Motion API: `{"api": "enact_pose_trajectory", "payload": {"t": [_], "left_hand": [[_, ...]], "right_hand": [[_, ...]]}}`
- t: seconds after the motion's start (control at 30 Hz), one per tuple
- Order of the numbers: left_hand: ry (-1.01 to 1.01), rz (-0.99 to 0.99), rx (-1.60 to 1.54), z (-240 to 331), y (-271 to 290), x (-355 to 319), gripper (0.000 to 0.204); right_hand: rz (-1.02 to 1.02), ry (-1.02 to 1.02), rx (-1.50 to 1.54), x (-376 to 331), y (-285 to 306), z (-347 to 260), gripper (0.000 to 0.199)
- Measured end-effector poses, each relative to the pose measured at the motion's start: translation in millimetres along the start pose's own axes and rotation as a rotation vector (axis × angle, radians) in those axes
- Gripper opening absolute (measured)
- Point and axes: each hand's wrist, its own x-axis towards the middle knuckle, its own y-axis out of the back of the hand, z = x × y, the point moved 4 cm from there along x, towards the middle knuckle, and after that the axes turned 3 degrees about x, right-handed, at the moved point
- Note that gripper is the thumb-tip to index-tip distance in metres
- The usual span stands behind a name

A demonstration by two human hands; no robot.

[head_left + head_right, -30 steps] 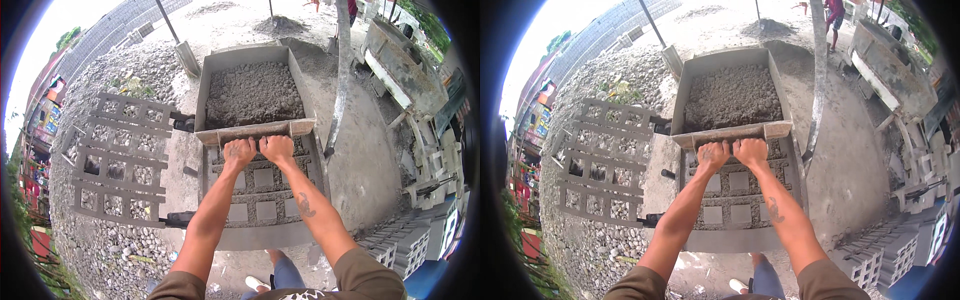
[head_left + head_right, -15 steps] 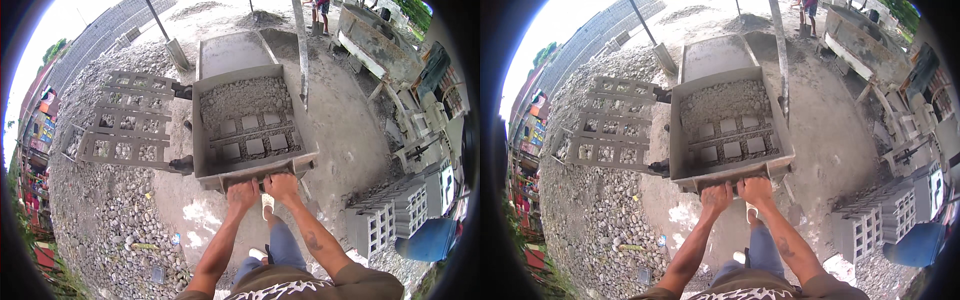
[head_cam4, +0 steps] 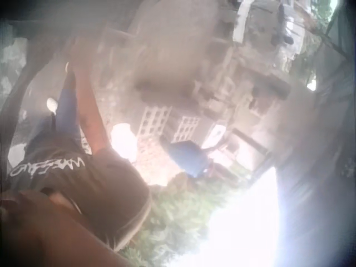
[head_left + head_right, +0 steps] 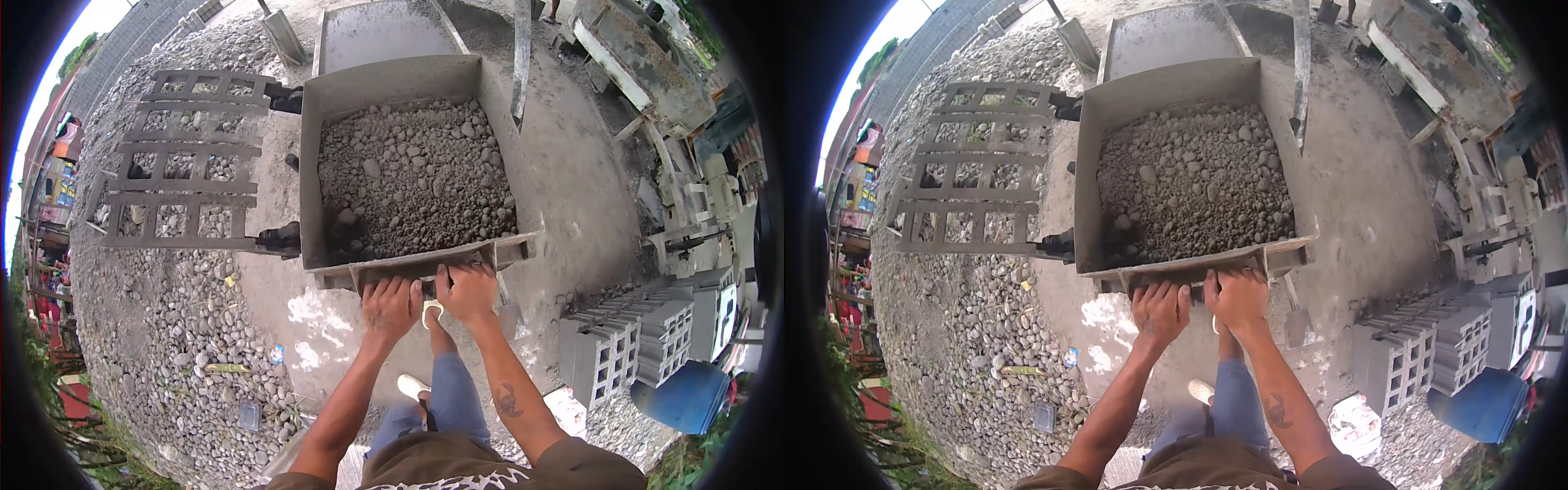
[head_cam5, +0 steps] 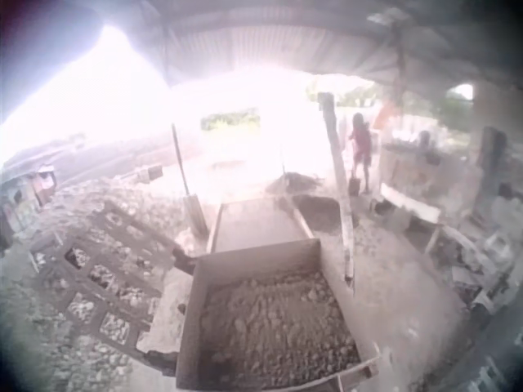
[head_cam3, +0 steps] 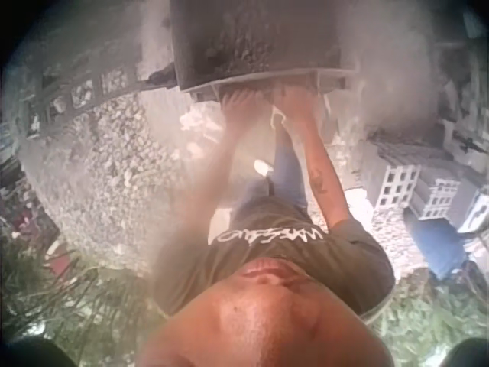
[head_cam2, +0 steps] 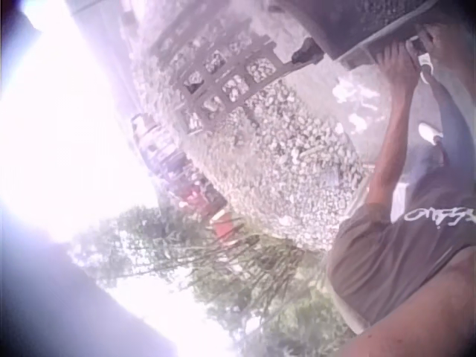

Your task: The person manually produces concrete blocks by loading a metal mold with wet concrete, compacting the material by hand, and vibrating the mold using a mechanical assembly.

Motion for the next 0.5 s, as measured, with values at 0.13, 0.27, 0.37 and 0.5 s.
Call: {"api": "enact_pose_trajectory", "payload": {"t": [0.13,0.27,0.37,0.5], "left_hand": [[0.006,0.12,0.091,-11.5,-11.2,-1.4,0.029],[-0.041,0.177,0.141,-49.5,-49.2,76.3,0.031],[-0.023,0.206,0.099,-102.1,-83.4,174.8,0.031],[0.039,0.203,0.078,-161.4,-144.4,321.1,0.036]], "right_hand": [[0.02,0.038,-0.086,10.8,-5.6,-10.7,0.022],[0.117,0.086,-0.071,102.0,-28.7,-5.5,0.02],[0.142,0.108,-0.094,210.4,-61.8,1.9,0.019],[0.208,0.072,-0.011,372.6,-113.9,33.2,0.035]]}}
